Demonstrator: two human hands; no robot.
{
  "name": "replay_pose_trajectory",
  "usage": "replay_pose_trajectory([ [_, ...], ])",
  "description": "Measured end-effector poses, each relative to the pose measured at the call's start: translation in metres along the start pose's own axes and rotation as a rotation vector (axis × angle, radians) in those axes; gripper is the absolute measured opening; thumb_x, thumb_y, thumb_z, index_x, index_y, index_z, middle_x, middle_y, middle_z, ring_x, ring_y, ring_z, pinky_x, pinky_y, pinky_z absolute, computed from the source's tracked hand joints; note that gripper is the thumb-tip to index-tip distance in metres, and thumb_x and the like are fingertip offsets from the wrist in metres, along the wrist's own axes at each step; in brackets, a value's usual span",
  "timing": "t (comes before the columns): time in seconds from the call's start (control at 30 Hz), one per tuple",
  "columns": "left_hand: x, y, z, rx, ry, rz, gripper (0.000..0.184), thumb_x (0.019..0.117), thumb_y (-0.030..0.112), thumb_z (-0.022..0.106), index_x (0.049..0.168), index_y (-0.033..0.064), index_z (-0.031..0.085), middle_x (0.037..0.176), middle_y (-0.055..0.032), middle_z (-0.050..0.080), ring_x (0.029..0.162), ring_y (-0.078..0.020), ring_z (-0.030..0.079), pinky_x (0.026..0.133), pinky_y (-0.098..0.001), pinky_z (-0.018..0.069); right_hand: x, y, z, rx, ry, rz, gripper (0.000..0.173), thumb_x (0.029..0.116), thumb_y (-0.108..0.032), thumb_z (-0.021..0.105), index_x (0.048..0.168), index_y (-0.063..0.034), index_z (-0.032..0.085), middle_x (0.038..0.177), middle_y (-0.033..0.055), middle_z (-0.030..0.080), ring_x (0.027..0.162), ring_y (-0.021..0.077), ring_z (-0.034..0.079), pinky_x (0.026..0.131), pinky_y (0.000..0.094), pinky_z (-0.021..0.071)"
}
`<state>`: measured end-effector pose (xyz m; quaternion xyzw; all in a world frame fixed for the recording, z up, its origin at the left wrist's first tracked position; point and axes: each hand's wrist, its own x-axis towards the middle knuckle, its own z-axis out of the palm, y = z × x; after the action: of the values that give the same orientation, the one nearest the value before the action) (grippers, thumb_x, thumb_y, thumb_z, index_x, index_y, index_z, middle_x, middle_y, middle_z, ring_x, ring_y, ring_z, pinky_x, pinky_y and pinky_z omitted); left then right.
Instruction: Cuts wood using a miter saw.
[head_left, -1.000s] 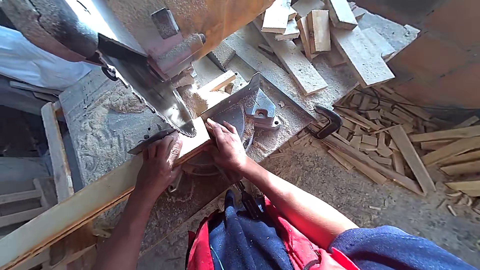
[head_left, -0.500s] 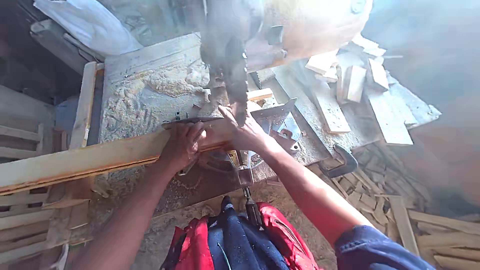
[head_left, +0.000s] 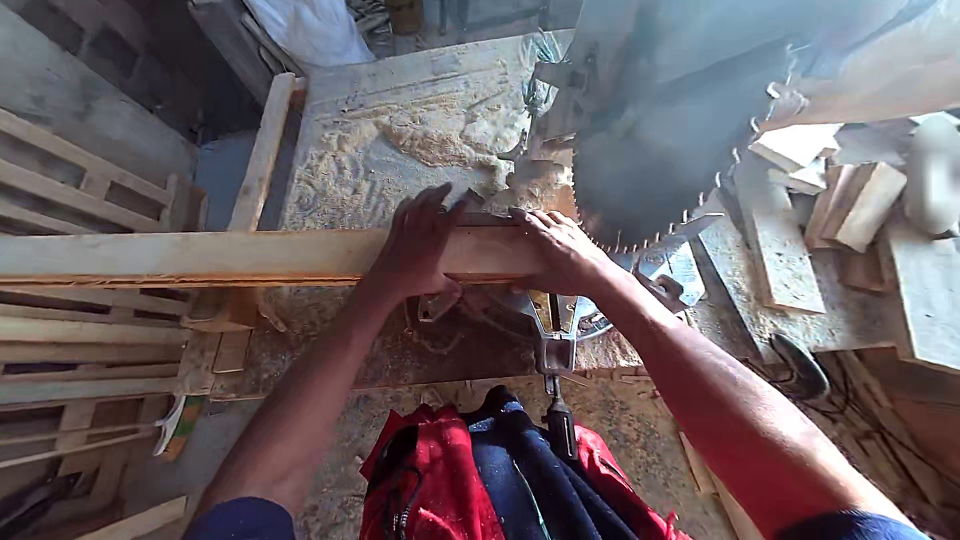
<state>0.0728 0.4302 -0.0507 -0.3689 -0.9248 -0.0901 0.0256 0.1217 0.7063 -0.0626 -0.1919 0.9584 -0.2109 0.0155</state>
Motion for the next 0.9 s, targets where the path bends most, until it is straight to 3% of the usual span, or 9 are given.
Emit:
replay_pose_trajectory([
  [0.1,0.006,-0.01,0.006,-0.066,0.021,-0.015,0.131,0.0496,0.063,0.093,0.158,0.0178,0.037,0.141,-0.0178,0.053,0.134,-0.0406,0.047,0.106,-0.0598,0.0446,0.003,0.0,-0.001,-0.006,-0.011,0.027,0.126,0.0561,-0.051,0.096,0.159,-0.0151,0.034,0.144,0.013,0.056,0.131,0.0355,0.052,0.111,0.0544,0.0414],
  [0.2,0.007,-0.012,0.008,-0.063,0.024,-0.014,0.126,0.0487,0.063,0.093,0.155,0.0193,0.041,0.132,-0.0175,0.057,0.125,-0.0418,0.051,0.097,-0.0607,0.0478,0.003,-0.01,-0.007,-0.04,-0.055,0.057,0.129,0.0569,-0.051,0.096,0.16,-0.0114,0.03,0.146,0.0169,0.054,0.133,0.038,0.051,0.113,0.056,0.0392],
  [0.33,0.007,-0.012,0.007,-0.058,-0.004,-0.051,0.128,0.0474,0.064,0.093,0.156,0.0228,0.039,0.133,-0.0163,0.055,0.126,-0.0407,0.049,0.097,-0.0592,0.0465,0.013,-0.032,-0.01,-0.152,-0.103,0.097,0.144,0.052,-0.072,0.089,0.164,-0.0114,0.021,0.158,0.0152,0.045,0.151,0.0344,0.035,0.127,0.06,0.0128],
  [0.4,0.005,-0.011,0.006,-0.062,-0.011,-0.061,0.127,0.048,0.064,0.092,0.156,0.0236,0.04,0.135,-0.0159,0.055,0.128,-0.0397,0.049,0.098,-0.0586,0.0463,0.023,-0.037,0.006,-0.142,-0.006,0.057,0.138,0.0527,-0.071,0.088,0.163,-0.0171,0.025,0.151,0.012,0.051,0.144,0.0313,0.044,0.123,0.0567,0.0274],
  [0.47,0.004,-0.009,0.008,-0.085,0.025,-0.046,0.124,0.0505,0.066,0.091,0.156,0.0225,0.041,0.14,-0.0166,0.055,0.133,-0.0399,0.048,0.103,-0.061,0.0452,0.027,-0.034,0.015,-0.092,0.056,0.024,0.131,0.0546,-0.063,0.091,0.161,-0.0184,0.028,0.143,0.0144,0.056,0.131,0.0356,0.054,0.106,0.059,0.0465],
  [0.53,0.0,-0.014,0.007,-0.106,0.059,-0.038,0.124,0.052,0.068,0.09,0.156,0.0223,0.041,0.146,-0.0157,0.052,0.138,-0.0382,0.045,0.109,-0.0594,0.0427,0.032,-0.036,0.015,-0.083,0.029,0.023,0.126,0.0592,-0.062,0.089,0.16,-0.0168,0.029,0.142,0.016,0.055,0.129,0.038,0.054,0.103,0.0602,0.0477],
  [0.7,-0.007,-0.042,-0.003,-0.166,0.001,-0.005,0.137,0.0473,0.069,0.092,0.161,0.0249,0.03,0.156,-0.0095,0.041,0.146,-0.0321,0.037,0.114,-0.0528,0.0407,0.03,-0.031,0.019,-0.092,0.063,0.046,0.129,0.0541,-0.062,0.092,0.159,-0.0176,0.032,0.133,0.017,0.057,0.121,0.0417,0.056,0.096,0.0635,0.0481],
  [0.83,-0.021,-0.073,-0.006,-0.179,-0.103,-0.045,0.129,0.0512,0.065,0.093,0.159,0.0242,0.034,0.142,-0.0101,0.06,0.127,-0.0294,0.06,0.105,-0.0549,0.0493,0.033,-0.024,0.027,-0.076,0.043,0.062,0.133,0.0504,-0.067,0.091,0.16,-0.0216,0.03,0.139,0.0158,0.055,0.128,0.0428,0.053,0.1,0.0673,0.0441],
  [0.9,-0.018,-0.076,-0.009,-0.198,-0.154,-0.034,0.125,0.0541,0.061,0.094,0.157,0.0236,0.035,0.14,-0.0117,0.062,0.122,-0.0302,0.062,0.104,-0.0548,0.0497,0.031,-0.021,0.03,-0.093,0.137,-0.04,0.128,0.0539,-0.069,0.087,0.158,-0.0154,0.035,0.135,0.0185,0.056,0.125,0.0437,0.054,0.098,0.0638,0.0464],
])
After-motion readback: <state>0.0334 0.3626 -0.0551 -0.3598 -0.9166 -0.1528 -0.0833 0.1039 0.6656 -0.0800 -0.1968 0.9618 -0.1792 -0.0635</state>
